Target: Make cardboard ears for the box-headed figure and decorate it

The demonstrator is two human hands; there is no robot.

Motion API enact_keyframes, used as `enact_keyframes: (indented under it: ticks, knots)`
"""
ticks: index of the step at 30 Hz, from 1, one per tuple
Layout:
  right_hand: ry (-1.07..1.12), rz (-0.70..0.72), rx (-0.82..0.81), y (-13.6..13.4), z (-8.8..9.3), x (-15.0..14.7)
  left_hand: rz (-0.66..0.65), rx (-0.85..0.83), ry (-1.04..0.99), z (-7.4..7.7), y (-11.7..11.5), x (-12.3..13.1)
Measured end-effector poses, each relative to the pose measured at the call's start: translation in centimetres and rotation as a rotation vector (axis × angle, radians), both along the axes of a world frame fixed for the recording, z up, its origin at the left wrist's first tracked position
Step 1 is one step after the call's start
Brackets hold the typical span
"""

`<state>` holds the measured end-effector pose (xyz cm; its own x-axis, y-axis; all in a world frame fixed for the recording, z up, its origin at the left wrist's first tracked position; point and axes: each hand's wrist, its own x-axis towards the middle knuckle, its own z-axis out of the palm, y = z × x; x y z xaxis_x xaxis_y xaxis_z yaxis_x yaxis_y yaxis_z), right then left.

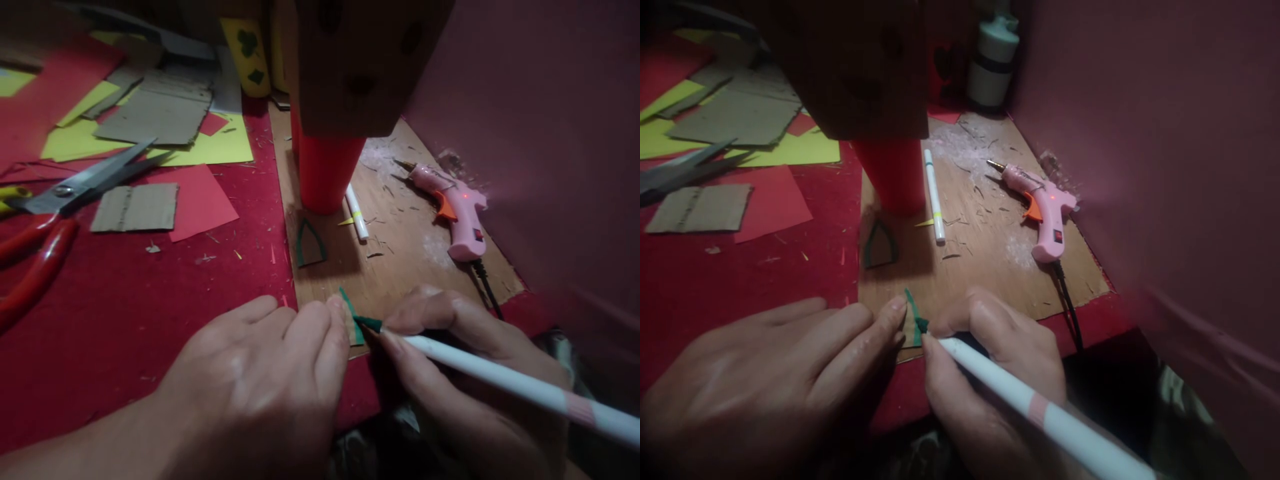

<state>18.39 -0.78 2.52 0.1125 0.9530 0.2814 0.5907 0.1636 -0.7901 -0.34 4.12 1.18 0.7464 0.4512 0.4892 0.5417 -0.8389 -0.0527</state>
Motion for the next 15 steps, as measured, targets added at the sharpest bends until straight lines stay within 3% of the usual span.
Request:
enact_keyframes:
  ticks: [4, 15]
  knots:
    - [-0.003, -0.014, 0.048, 0.14, -0.18, 0.00, -0.031, 0.017, 0.033, -0.06, 0.27, -0.26]
    - [-0.001, 0.026, -0.024, 0.39, 0.68, 0.03, -0.073, 0.015, 0.033, -0.15, 0.45, -0.68]
